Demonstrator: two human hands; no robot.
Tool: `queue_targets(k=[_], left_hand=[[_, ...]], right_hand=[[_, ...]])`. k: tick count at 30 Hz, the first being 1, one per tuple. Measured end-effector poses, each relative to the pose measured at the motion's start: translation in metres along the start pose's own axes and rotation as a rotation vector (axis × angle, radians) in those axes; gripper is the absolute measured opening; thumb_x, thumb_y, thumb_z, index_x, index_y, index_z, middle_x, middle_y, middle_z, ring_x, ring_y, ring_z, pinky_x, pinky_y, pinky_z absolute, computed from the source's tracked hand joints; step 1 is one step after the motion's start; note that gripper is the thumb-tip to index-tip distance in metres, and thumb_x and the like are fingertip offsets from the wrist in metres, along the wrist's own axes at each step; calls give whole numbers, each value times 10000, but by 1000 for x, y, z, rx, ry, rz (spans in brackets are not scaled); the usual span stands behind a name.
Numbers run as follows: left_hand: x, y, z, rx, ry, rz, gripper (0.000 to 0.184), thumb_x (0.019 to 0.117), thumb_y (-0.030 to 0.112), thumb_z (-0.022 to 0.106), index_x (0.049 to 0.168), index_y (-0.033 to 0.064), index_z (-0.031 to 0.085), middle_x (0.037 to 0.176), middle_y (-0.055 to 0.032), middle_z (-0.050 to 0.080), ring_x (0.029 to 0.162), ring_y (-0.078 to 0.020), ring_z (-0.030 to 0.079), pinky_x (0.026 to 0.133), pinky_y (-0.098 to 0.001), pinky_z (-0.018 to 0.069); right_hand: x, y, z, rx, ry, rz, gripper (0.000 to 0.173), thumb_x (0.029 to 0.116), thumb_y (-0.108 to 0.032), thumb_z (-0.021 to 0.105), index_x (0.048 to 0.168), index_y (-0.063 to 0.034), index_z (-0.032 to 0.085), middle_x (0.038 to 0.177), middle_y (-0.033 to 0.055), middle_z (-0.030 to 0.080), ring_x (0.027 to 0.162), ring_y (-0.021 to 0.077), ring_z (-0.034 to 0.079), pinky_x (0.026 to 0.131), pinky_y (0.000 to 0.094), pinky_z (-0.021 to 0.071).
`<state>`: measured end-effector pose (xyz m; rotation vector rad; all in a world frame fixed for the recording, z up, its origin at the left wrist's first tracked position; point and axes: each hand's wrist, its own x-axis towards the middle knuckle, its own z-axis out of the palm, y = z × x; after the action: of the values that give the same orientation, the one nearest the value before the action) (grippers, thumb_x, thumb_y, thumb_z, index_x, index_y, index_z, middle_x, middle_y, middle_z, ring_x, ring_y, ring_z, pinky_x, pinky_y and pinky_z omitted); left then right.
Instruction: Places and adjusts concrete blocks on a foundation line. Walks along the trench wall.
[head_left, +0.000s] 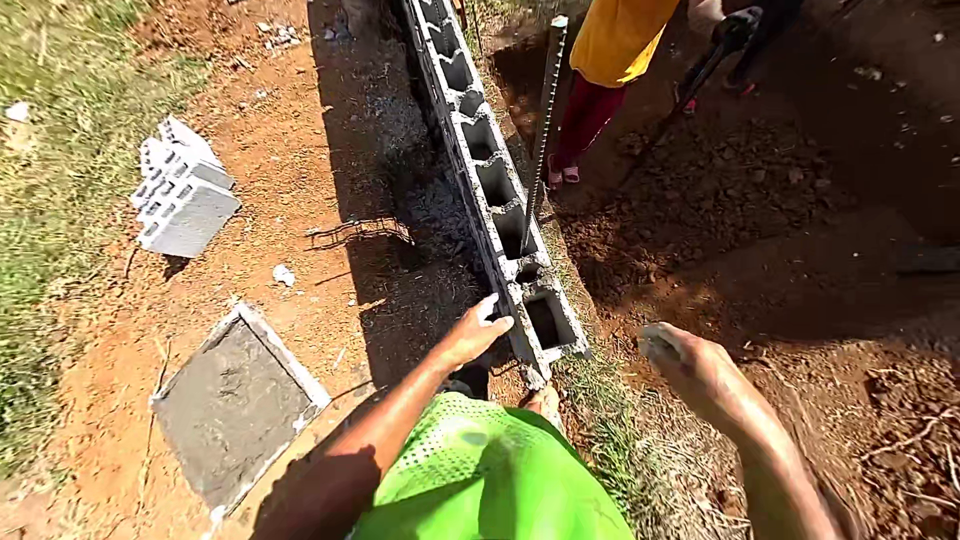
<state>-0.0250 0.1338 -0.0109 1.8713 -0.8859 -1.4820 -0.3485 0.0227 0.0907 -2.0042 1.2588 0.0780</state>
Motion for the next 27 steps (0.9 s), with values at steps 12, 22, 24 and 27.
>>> queue_targets(k=[12,22,24,27], left_hand=[[101,-224,-168,474,-323,-375,377,1049,175,562,1366,-29,575,1252,-248,646,1068,-312,666,941,-474,543],[180,-186,-192,869,-509,-363,333,1055,193,548,1280,-45,608,1198,-264,642,1065,-347,631,938,-520,497],[190,-155,-174,740,-421,-358,349,1050,159,543,1323,-57,571,1200,-246,657,1045,-318,662,920,-486,536],[203,-119,-152,502,-418,-299,376,1093,117,446,1445,-1,508,1328,-208,643,1140,-289,681,966,-437,567]], right_hand=[[-8,-125,100,382,60,153,351,1062,-317,524,1299,-105,673,1126,86,720,933,177,701,872,418,582],[-216,-124,388,1040,1148,1580,356,1097,-159,468,1394,22,543,1224,228,641,952,262,674,856,437,567],[-245,-208,485,1224,923,1814,387,1108,-177,448,1406,65,493,1270,301,600,1047,348,645,912,494,532],[-218,-354,461,1231,835,1885,376,1062,-55,458,1315,221,498,1191,442,587,1002,461,663,835,471,566]])
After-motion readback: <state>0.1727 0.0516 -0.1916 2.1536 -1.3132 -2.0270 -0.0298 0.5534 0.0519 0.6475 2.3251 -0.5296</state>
